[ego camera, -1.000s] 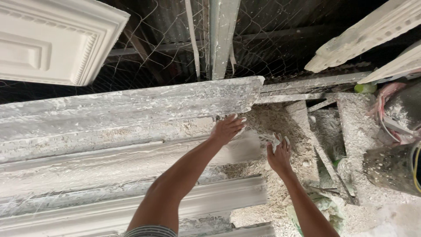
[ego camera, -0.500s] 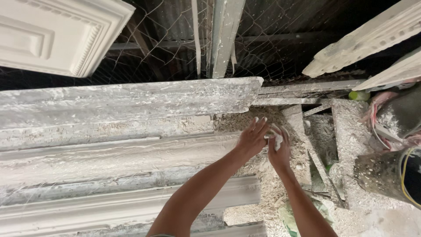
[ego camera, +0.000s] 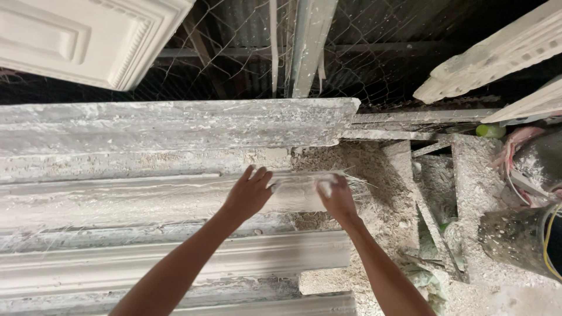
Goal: The person dips white fiberglass strands in a bucket and presses them along decorative plaster moldings laid on a workbench, smoothing the coating by hand. They then scoop plaster paste from a bowl and spread it over the molding surfaces, and finally mix plaster in the bowl.
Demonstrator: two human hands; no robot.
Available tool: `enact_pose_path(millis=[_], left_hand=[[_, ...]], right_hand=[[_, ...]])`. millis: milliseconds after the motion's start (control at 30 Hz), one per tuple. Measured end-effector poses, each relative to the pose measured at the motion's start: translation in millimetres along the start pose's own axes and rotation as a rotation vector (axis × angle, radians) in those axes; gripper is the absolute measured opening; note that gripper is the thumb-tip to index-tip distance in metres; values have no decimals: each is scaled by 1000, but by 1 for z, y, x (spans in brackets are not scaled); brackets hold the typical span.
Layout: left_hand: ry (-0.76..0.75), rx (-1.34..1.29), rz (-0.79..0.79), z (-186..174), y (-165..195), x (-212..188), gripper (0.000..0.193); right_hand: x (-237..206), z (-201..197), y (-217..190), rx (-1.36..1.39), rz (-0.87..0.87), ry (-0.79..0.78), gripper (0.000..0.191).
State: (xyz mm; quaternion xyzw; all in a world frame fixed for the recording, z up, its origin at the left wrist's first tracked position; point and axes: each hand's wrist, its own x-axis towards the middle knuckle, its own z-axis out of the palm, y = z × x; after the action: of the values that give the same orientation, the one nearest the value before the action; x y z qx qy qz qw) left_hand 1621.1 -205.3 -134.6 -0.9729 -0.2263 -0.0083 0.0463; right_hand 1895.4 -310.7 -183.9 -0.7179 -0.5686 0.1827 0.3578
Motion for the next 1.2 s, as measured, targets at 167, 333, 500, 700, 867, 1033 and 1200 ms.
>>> enact_pose_path(millis=[167, 333, 500, 700, 867, 1033, 1200], left_hand=[[-37, 75, -115, 28, -30, -37, 28], [-287, 329, -5, 33, -71, -26, 31], [-537, 500, 182, 24, -80, -12, 32], [-524, 416, 165, 37, -74, 2, 51], [-473, 427, 170, 50, -61, 12, 48], [-484, 489, 261, 49, -43, 39, 60], [-491, 485, 334, 38, -12, 85, 71]], right_hand=[[6, -2, -3, -444, 114, -89, 29], [24, -2, -8, -456, -123, -73, 34], [64, 25, -41, -526, -62, -461, 49], [95, 29, -53, -695, 58, -779, 50], [70, 9, -20, -704, -274, -526, 41], [27, -15, 19, -755, -388, -421, 37], [-5, -47, 53, -712, -314, -247, 35]])
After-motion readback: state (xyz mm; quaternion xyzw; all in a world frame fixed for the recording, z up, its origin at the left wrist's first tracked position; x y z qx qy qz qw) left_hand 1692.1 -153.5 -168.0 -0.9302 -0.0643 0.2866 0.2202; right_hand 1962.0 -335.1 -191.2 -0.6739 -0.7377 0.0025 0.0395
